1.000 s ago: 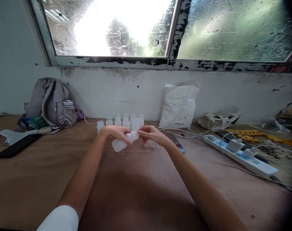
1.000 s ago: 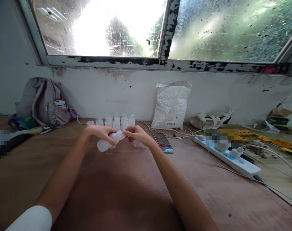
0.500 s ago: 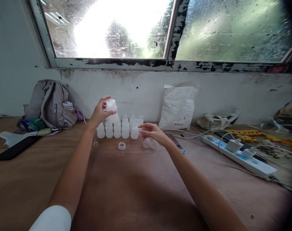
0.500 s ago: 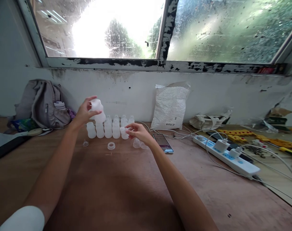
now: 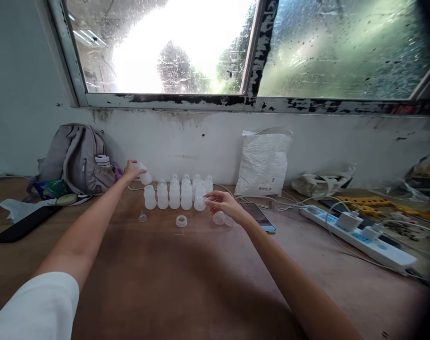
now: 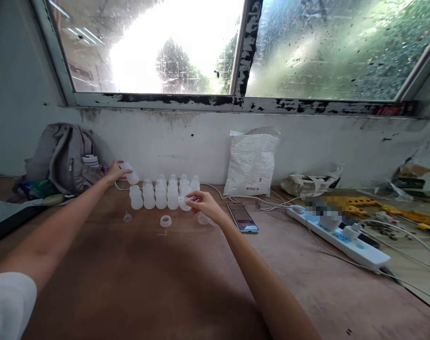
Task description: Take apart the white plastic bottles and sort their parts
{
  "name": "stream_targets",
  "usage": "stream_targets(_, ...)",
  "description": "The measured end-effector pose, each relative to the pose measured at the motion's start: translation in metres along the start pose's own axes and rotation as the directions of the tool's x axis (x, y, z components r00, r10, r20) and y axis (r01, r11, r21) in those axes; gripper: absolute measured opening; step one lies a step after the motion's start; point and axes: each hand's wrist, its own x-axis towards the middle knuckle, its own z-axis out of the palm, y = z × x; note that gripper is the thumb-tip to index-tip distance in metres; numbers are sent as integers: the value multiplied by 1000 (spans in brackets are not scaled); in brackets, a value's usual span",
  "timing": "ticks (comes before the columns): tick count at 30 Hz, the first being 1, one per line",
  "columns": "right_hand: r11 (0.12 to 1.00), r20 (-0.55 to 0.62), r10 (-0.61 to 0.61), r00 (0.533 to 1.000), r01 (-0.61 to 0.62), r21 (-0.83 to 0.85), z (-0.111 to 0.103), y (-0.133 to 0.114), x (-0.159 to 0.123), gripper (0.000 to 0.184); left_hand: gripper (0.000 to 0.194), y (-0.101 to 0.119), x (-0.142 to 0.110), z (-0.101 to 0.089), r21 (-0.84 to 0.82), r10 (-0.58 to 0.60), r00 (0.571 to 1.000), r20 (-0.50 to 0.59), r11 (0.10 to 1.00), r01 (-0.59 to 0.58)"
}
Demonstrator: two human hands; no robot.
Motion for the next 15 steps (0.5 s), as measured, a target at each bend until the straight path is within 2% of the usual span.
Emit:
stream_targets(3, 1000, -6, 22, 1000, -22, -5, 1, 1, 0, 35, 69, -7, -1, 15, 60, -23, 992, 124, 998, 16)
stream_targets(7, 999, -13, 46, 999, -46, 2, 2, 3, 1, 35, 66, -1, 2, 32, 157, -42, 958, 283, 988, -3)
stream_targets(11, 998, -11, 65, 998, -65, 17, 0, 6, 3, 35, 49, 2, 3, 46, 232, -40, 903, 429, 970, -67)
stream_targets(15, 998, -17, 59, 998, -59, 37, -4, 9, 5, 36, 33, 0, 3, 57, 280, -43, 850, 525, 952, -126)
